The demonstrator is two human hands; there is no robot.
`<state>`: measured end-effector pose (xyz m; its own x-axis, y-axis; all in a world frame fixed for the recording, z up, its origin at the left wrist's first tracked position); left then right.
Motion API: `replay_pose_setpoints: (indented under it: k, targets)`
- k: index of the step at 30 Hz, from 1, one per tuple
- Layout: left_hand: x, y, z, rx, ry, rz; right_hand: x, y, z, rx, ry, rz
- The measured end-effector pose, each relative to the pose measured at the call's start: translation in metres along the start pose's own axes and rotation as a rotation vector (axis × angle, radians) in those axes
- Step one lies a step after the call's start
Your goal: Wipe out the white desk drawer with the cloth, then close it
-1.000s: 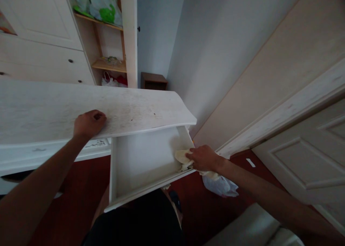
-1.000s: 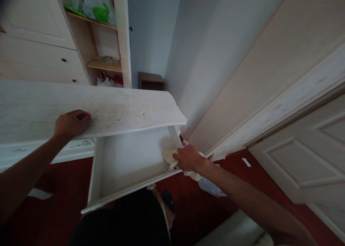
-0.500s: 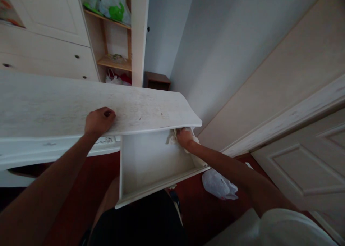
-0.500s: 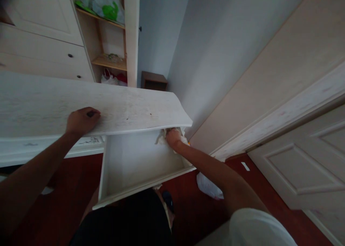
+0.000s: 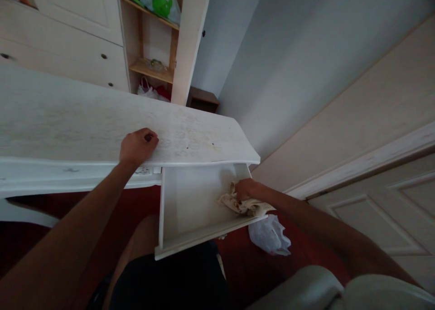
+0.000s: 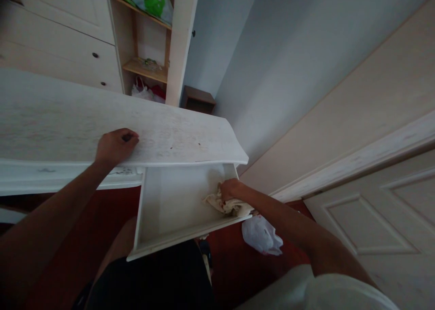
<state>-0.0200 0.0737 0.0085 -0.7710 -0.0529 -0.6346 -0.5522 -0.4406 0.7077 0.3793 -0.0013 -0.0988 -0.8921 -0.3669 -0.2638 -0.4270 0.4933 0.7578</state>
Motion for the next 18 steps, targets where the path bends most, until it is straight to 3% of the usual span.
replay_pose_setpoints:
  k: [4,10,14,18]
  targets:
    - [0.000,0.000,0.001,-0.006,-0.012,0.001,-0.008,-0.017,-0.014,0.173,0.024,0.128]
    - [0.001,-0.001,0.003,-0.024,-0.005,0.016,-0.020,-0.017,-0.022,0.215,0.004,0.406]
    - [0.003,-0.003,0.003,-0.023,-0.013,0.014,-0.036,0.000,-0.038,0.136,0.023,0.846]
    - [0.003,-0.002,0.003,-0.025,-0.006,0.005,-0.074,0.020,-0.078,-0.032,-0.039,1.289]
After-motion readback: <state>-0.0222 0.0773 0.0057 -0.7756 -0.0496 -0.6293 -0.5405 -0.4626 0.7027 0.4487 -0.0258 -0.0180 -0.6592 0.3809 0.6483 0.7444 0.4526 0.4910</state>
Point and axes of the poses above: each hand's wrist, its own z-axis towards the middle knuckle, its own y-axis out of the back of the hand, x = y × z, the point moved 9 cm from there along z, towards the middle knuckle, and after that the axes turned 9 degrees about -x, right-handed, at the moved point
